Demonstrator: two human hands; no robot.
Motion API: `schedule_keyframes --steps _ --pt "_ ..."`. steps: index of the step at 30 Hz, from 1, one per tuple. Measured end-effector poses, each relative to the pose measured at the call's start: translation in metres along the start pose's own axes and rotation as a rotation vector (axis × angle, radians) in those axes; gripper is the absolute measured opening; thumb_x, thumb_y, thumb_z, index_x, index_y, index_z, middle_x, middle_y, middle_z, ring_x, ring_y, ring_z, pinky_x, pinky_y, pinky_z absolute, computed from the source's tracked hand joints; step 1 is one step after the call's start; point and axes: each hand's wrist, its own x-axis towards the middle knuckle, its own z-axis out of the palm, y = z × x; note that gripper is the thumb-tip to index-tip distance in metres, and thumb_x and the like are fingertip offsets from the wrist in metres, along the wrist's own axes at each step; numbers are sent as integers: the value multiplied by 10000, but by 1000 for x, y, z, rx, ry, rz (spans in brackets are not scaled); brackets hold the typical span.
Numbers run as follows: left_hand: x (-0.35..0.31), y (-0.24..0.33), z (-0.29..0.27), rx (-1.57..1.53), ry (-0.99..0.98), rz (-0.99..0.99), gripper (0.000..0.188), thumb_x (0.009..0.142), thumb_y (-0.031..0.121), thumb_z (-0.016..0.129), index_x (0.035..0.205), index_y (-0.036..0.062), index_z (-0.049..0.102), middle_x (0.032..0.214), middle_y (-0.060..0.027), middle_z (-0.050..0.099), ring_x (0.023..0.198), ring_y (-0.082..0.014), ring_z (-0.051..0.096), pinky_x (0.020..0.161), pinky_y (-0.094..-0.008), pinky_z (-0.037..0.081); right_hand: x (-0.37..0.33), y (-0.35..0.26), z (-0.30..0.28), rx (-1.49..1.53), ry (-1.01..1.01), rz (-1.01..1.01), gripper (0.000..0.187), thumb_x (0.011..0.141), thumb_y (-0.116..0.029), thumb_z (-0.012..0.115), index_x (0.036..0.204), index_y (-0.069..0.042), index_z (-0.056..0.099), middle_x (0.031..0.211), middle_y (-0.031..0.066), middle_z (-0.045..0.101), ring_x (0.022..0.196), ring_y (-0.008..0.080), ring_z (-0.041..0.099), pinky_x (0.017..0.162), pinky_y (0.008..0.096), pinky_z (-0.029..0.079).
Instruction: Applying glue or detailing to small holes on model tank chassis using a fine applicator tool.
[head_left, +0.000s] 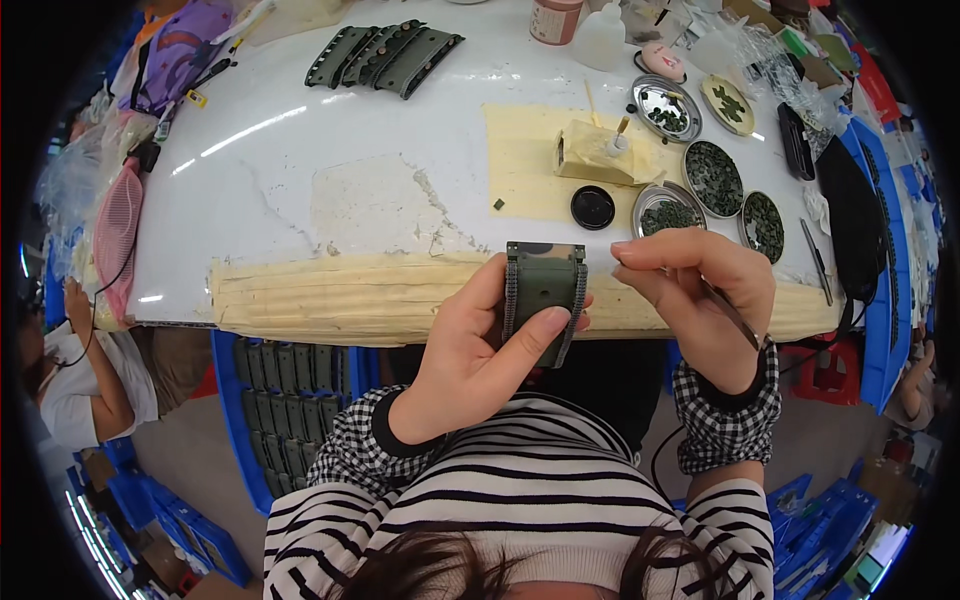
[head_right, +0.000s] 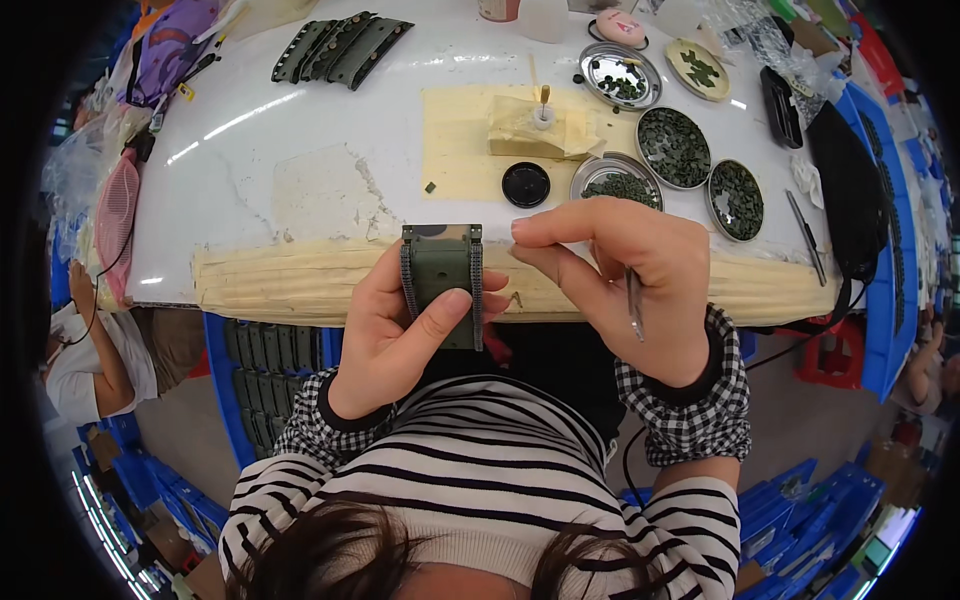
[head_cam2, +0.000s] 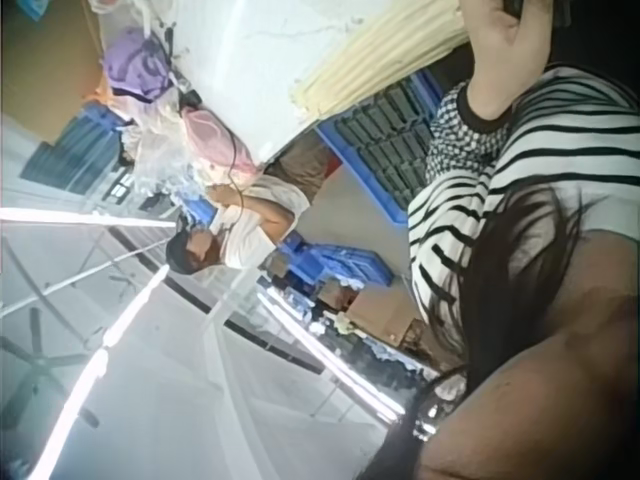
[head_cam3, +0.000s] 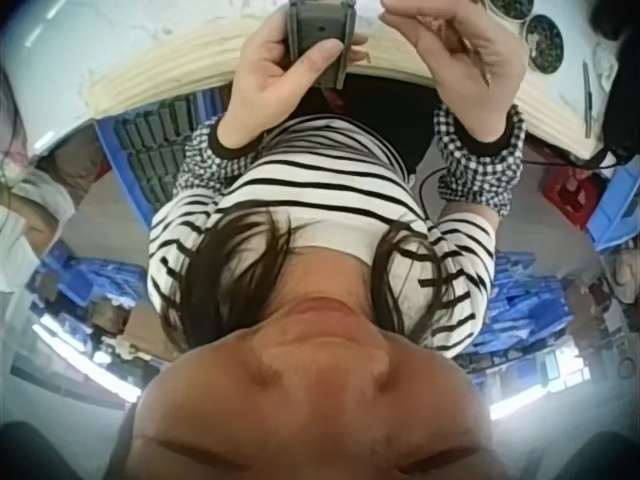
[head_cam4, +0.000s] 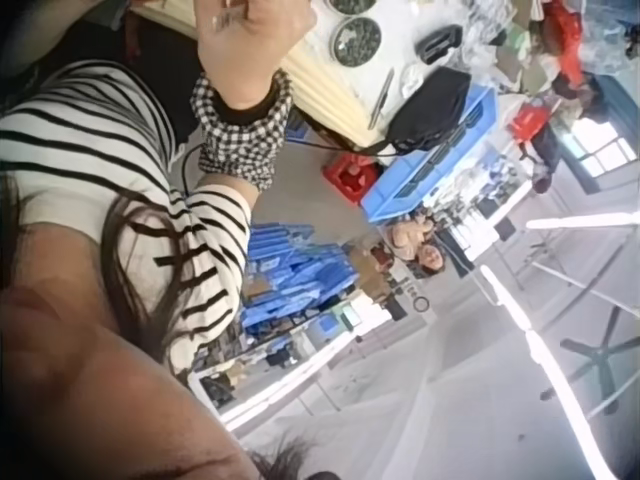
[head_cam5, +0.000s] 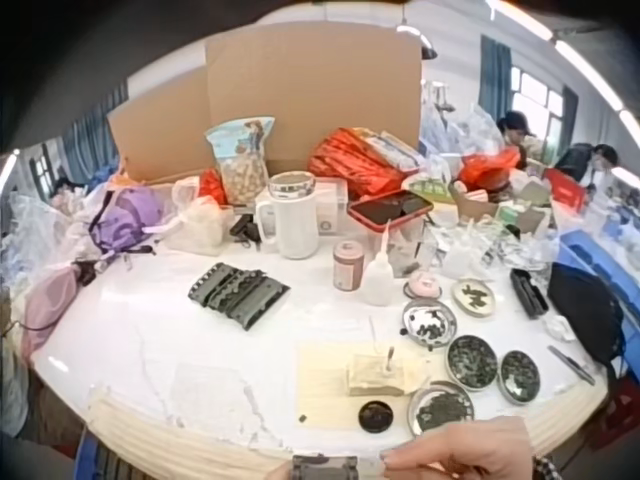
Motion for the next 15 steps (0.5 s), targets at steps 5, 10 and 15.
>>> schedule_keyframes --steps 5,10,15 --pt "-1 -1 -2 17 -2 20 373 984 71 522 1323 -31 405 1150 -192 636 1050 -243 649 911 -354 544 4 7 13 160 -42 25 136 774 43 731 893 -16 703 788 -13 650 472 -9 336 434 178 258" --pt "-2 -3 -3 114 -1 20 382 974 44 523 1330 -38 410 1155 -185 631 1056 -236 644 915 -354 545 7 18 22 370 -28 -1 107 803 61 690 897 17 661 924 16 639 490 -18 310 450 164 239" --pt "-1 -5 -4 198 9 31 388 963 9 521 1328 -55 408 1151 -161 626 1068 -215 634 921 -354 545 5 16 27 440 -40 95 107 807 52 687 903 12 660 900 4 634 507 -21 319 459 168 247"
